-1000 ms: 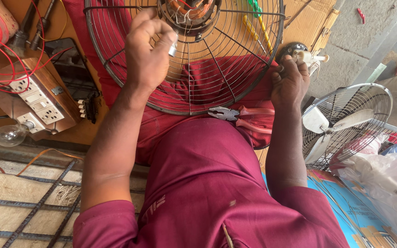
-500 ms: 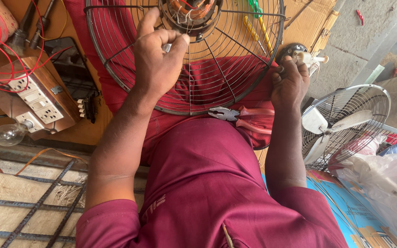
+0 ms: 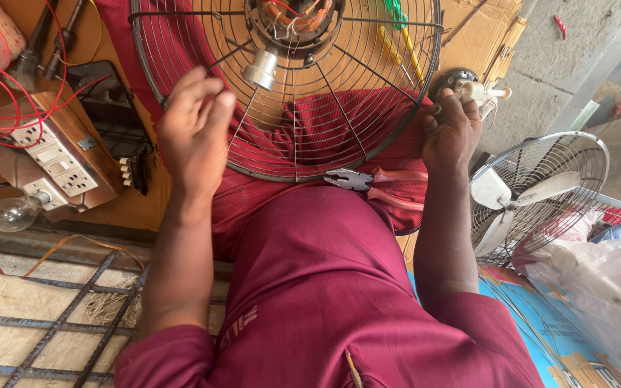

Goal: The person sits on the floor with a fan guard across their lap and winds copper wire around a fan motor stator, guiding the wire by hand and using pliers to cut and secure the wire ends. They use a screwdriver to help position the wire and continue winding turns around the coil.

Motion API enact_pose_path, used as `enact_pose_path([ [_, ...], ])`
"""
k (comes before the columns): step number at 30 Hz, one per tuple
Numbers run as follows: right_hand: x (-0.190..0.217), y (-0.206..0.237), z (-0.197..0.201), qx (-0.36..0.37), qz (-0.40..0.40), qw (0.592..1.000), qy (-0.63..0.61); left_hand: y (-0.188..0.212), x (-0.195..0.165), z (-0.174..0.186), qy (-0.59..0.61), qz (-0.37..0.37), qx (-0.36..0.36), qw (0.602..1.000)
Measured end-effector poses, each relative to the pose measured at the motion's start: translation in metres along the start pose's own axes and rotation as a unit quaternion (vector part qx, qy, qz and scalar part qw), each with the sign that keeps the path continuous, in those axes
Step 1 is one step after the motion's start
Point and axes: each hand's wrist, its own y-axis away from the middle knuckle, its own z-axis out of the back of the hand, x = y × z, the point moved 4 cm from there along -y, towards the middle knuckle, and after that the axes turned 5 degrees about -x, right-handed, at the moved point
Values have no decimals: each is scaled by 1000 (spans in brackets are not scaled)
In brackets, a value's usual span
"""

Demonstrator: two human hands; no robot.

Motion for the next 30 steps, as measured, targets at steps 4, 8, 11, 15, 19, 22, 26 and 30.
enact_pose_path([
  [4,-1,-3,0,-4,-2,1000,9,26,26,41,100,75,-83,989],
  [8,0,-2,-2,3,7,1000,13,46,48,64,99,145,-125,977],
  [11,1,0,-5,8,11,1000,13,55,53,69,87,165,-144,972],
  [15,0,0,-6,0,26,999,31,64,51,66,77,212,-120,967],
  [19,-1,0,-8,18,31,999,19,65,45,60,43,235,-117,964],
  [22,0,0,-8,16,40,998,36,63,41,58,-59,288,-78,953],
  [26,1,0,-9,9,38,998,41,58,34,56,-134,295,-55,944],
  [30,1,0,-9,11,36,999,36,57,32,52,-140,271,-47,951],
])
